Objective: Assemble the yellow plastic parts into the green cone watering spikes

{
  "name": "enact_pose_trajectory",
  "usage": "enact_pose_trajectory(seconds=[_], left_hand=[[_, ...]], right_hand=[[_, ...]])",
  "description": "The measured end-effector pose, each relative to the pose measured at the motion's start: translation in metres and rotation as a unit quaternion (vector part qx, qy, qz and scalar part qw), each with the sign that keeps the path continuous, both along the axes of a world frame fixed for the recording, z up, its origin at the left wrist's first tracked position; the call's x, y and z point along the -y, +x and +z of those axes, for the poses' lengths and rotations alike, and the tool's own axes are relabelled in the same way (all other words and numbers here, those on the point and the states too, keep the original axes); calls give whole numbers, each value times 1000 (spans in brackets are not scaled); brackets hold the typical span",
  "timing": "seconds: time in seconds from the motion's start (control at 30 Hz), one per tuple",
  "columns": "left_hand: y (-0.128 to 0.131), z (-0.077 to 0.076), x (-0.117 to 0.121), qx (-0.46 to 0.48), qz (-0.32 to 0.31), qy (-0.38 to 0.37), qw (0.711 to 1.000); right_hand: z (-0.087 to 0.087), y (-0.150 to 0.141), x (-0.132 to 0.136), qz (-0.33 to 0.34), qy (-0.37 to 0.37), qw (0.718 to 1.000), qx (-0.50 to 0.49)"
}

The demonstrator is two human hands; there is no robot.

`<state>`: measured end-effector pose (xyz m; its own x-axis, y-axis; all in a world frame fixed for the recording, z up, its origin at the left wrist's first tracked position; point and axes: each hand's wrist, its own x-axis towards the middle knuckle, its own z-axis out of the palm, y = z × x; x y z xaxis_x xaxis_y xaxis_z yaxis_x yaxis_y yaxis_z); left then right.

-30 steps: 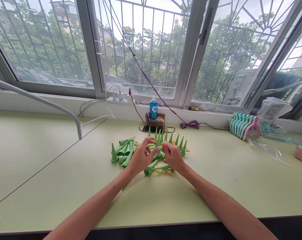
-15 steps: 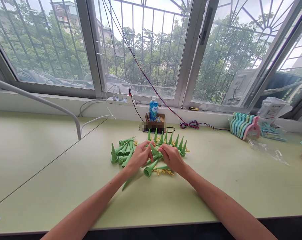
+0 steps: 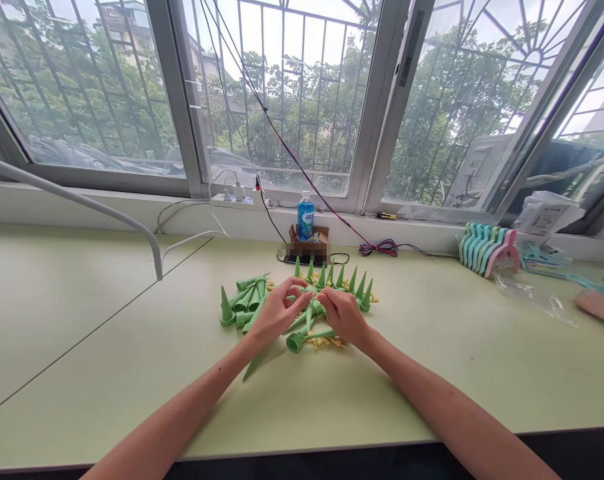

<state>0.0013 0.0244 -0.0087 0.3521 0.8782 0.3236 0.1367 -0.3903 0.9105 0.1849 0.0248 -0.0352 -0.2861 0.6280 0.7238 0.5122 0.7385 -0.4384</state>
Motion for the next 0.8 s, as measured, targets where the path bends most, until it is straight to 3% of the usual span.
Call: enact_pose_trajectory(seconds=[0.43,0.8], left_hand=[[4,-3,3,-45,62,112,991],[10,2,6,-10,87,78,993]], right_hand=[[2,-2,3,-41,-15,999,-19],[5,-2,2,-83,13,996,-44]])
